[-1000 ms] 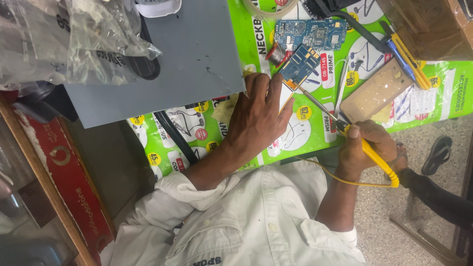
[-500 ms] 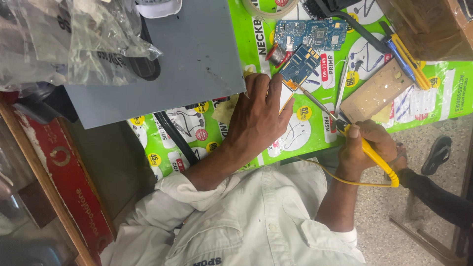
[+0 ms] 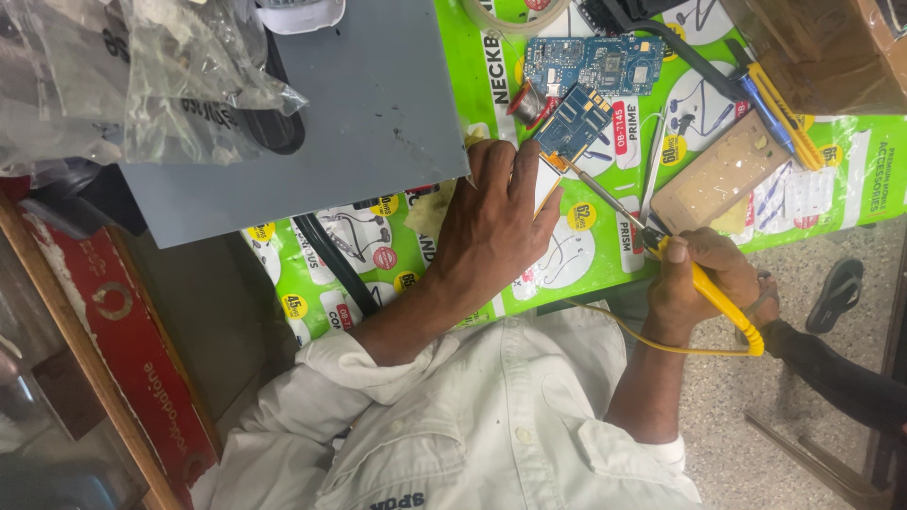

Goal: The person uses a soldering iron on a small circuit board, then disassembles a feature phone with a screwdriver, removes the battery, and reassembles the phone. The work is performed on a cluttered workbench with various tools and parts visible.

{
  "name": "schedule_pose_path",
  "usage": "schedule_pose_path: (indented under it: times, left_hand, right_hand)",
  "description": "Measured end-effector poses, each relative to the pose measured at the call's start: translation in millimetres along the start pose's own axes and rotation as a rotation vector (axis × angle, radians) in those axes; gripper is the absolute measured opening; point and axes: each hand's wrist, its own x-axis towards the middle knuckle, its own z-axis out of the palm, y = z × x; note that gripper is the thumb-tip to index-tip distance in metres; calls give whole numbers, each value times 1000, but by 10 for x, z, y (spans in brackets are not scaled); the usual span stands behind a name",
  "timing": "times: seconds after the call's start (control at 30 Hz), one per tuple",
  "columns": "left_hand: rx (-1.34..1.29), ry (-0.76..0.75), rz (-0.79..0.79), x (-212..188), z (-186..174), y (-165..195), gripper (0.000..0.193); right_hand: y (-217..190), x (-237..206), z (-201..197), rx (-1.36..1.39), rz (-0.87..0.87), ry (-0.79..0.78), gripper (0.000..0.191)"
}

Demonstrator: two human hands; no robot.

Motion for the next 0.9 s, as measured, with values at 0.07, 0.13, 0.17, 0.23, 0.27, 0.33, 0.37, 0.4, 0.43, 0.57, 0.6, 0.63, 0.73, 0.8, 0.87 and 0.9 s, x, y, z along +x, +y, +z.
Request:
schedule_pose_path:
  times: [0.07,0.13,0.17,0.23,0.27,0.33,0.37,0.4,0.43,0.57,0.6,0.63,0.73,0.8,0.87,0.9]
  left_hand:
    - [8,1,2,-3,-5,-7,52]
    - [6,-2,0,-5,-5,-7,52]
    - [4,-7,-2,-6,-8,-8,53]
    - [5,-2,-1,-5,-8,-8,53]
    - [9,6,2,-5,-10,-10,53]
    - [-3,0,-5,-8,-10,-2,52]
    - [-15,-12,-14,-8,-11,-3,52]
    - [-27,-23,-21,-6,-12,-6,52]
    - [-15,-17,-19,-8,-14,-5,52]
    - [13,-7,-13,-10,-15,-1,52]
    - [14,-6,-11,-5,-11,-1,52]
    - [13,-9,-12,-3,-9,-1,51]
    - [11,-13,-17,-7,-8,1,51]
    - [4,-2,-8,-5,-6,-2,52]
    - [3,-6,-14,-6,1,4,52]
    - [5,-8,-19,-5,0,1,51]
  right_hand:
    - [23,-10,5,52,-14,5,24]
    - [35,-16,2,68,-17,14,23]
    - [36,-21,4,61,-13,22,22]
    - [39,-20,5,50,-19,34,22]
    - [39,-20,9,46,-28,38,22]
    - [29,-15,4,40,-32,37,23]
    - [26,-11,4,42,-28,33,23]
    - [23,-7,4,44,-26,30,23]
    - [20,-3,1,33,-21,23,23]
    - [7,-3,-22,-44,-28,-6,25]
    - [7,-2,-29,-73,-39,-14,25]
    - [11,-5,-29,-62,-37,-9,26]
    - [22,-23,-30,-31,-29,2,26]
    - [35,-28,-23,-18,-33,12,25]
    - [35,-21,-34,-10,-33,0,24]
    - [39,-18,-26,-4,-32,-7,24]
